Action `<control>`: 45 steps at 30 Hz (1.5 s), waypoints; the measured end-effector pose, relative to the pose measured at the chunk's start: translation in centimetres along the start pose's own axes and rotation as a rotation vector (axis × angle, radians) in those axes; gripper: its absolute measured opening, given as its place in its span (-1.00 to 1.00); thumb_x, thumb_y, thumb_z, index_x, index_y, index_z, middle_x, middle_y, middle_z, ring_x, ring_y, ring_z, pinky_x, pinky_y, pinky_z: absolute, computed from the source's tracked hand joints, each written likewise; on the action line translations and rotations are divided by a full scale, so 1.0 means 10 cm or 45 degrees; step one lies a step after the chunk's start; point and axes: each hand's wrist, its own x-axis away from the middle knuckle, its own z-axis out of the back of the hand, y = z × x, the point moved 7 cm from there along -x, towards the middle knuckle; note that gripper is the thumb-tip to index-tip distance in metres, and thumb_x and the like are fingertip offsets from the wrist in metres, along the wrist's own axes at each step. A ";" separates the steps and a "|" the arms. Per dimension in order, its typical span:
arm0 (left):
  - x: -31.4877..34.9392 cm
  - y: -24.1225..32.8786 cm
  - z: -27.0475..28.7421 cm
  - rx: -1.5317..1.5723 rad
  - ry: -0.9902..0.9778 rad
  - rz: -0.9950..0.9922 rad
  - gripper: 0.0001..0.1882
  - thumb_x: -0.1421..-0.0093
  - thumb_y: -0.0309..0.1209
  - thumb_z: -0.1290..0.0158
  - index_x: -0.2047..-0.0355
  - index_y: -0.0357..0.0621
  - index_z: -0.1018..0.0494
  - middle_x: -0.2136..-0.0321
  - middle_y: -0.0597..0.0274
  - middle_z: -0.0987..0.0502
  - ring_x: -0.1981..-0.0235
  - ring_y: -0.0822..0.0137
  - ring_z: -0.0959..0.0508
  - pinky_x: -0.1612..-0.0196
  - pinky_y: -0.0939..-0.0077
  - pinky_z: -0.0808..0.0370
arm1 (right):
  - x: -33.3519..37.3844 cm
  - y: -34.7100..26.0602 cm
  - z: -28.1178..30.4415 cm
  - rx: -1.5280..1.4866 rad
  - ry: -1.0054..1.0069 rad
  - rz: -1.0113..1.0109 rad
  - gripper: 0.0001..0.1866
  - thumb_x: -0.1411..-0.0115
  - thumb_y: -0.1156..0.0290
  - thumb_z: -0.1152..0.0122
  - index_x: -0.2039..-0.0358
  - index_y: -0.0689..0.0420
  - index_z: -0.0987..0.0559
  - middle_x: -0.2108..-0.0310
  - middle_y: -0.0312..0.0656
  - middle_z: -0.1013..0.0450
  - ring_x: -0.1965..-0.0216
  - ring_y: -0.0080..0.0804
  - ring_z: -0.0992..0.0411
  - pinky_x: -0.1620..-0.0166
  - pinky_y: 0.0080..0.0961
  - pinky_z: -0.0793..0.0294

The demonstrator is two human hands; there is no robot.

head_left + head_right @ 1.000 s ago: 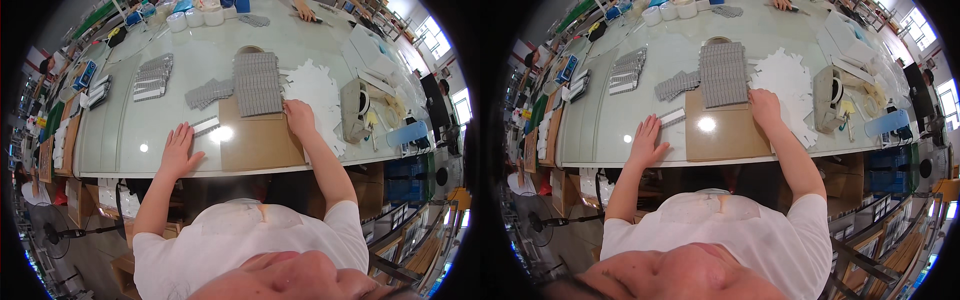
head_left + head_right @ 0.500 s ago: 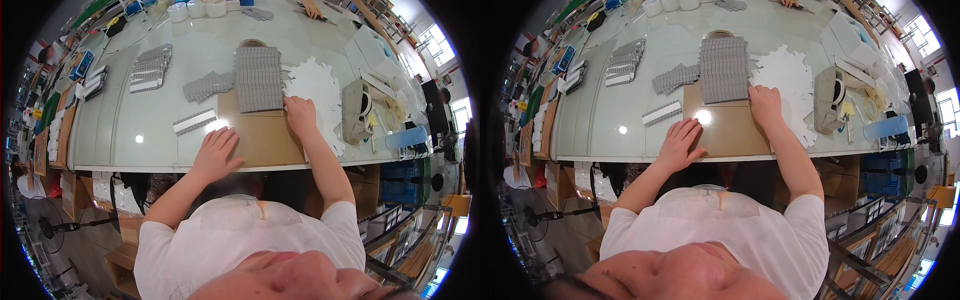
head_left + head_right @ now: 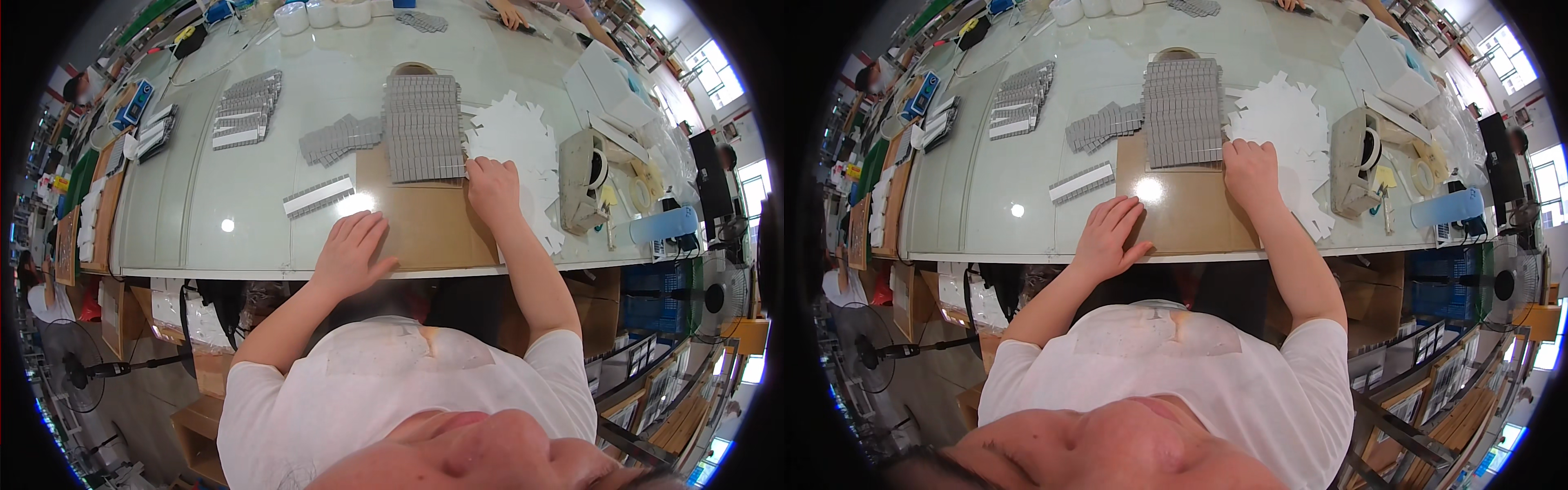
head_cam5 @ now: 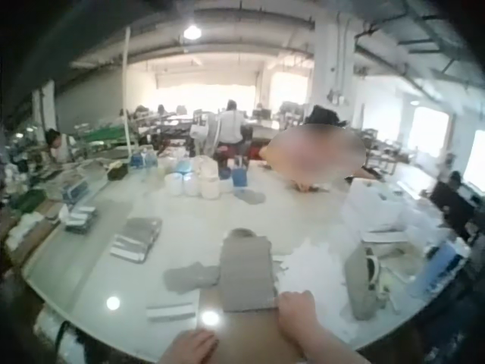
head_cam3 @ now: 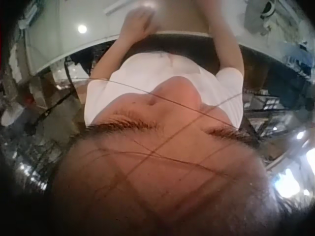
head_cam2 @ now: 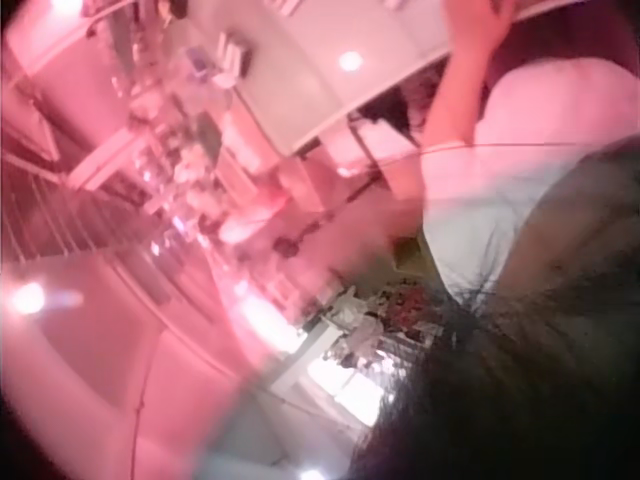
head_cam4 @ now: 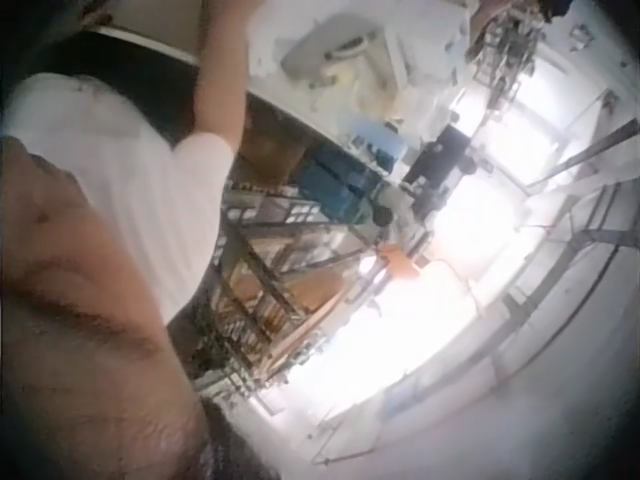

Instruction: Assembling small grey rectangular components onto white adhesive strips on a workbench in a factory.

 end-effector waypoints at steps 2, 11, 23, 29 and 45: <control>0.00 0.00 0.00 -0.003 0.000 0.000 -0.33 -0.08 -0.11 -0.31 -0.12 -0.26 -0.46 -0.16 0.08 -0.45 -0.22 0.04 -0.40 -0.28 0.12 -0.33 | -0.02 -0.05 0.11 0.024 -0.029 -0.021 -0.91 -0.06 0.51 -0.21 0.38 0.08 -0.54 0.44 -0.29 -0.47 0.39 -0.31 -0.49 0.29 -0.30 -0.35; -0.10 0.10 -0.04 0.075 0.013 0.001 -0.32 -0.07 -0.12 -0.32 -0.10 -0.30 -0.46 -0.14 0.08 -0.44 -0.20 0.01 -0.38 -0.28 0.09 -0.32 | 0.67 -0.19 0.67 -0.168 0.017 -0.171 -0.79 -0.09 0.50 -0.30 0.22 0.16 -0.60 0.26 -0.19 -0.56 0.30 -0.24 -0.55 0.26 -0.33 -0.49; -0.09 0.32 -0.18 0.046 -0.137 -0.090 -0.23 -0.07 -0.04 -0.31 -0.16 -0.34 -0.42 -0.20 0.02 -0.41 -0.29 -0.02 -0.30 -0.34 -0.05 -0.23 | 1.62 -0.21 0.80 -0.149 -0.172 -0.250 -0.64 -0.12 0.42 -0.40 0.05 0.16 -0.61 0.02 -0.13 -0.50 -0.04 -0.08 -0.42 -0.12 -0.12 -0.33; 0.11 0.29 -0.10 0.114 -0.053 -0.054 -0.30 -0.07 -0.08 -0.32 -0.11 -0.29 -0.47 -0.11 0.07 -0.45 -0.20 0.02 -0.36 -0.30 -0.03 -0.27 | 1.63 -0.09 0.80 -0.324 -0.021 -0.125 -0.68 -0.07 0.53 -0.41 0.12 0.13 -0.63 0.18 -0.22 -0.51 0.18 -0.16 -0.47 0.09 -0.20 -0.43; 0.22 0.24 -0.17 0.082 0.150 -0.157 -0.49 -0.05 -0.18 -0.32 0.00 -0.09 -0.57 0.07 0.25 -0.49 0.01 0.15 -0.44 -0.16 0.12 -0.37 | 1.25 -0.22 0.81 -0.399 0.094 -0.206 -0.76 -0.06 0.63 -0.35 0.22 0.20 -0.63 0.22 -0.07 -0.61 0.38 -0.14 -0.58 0.33 -0.35 -0.57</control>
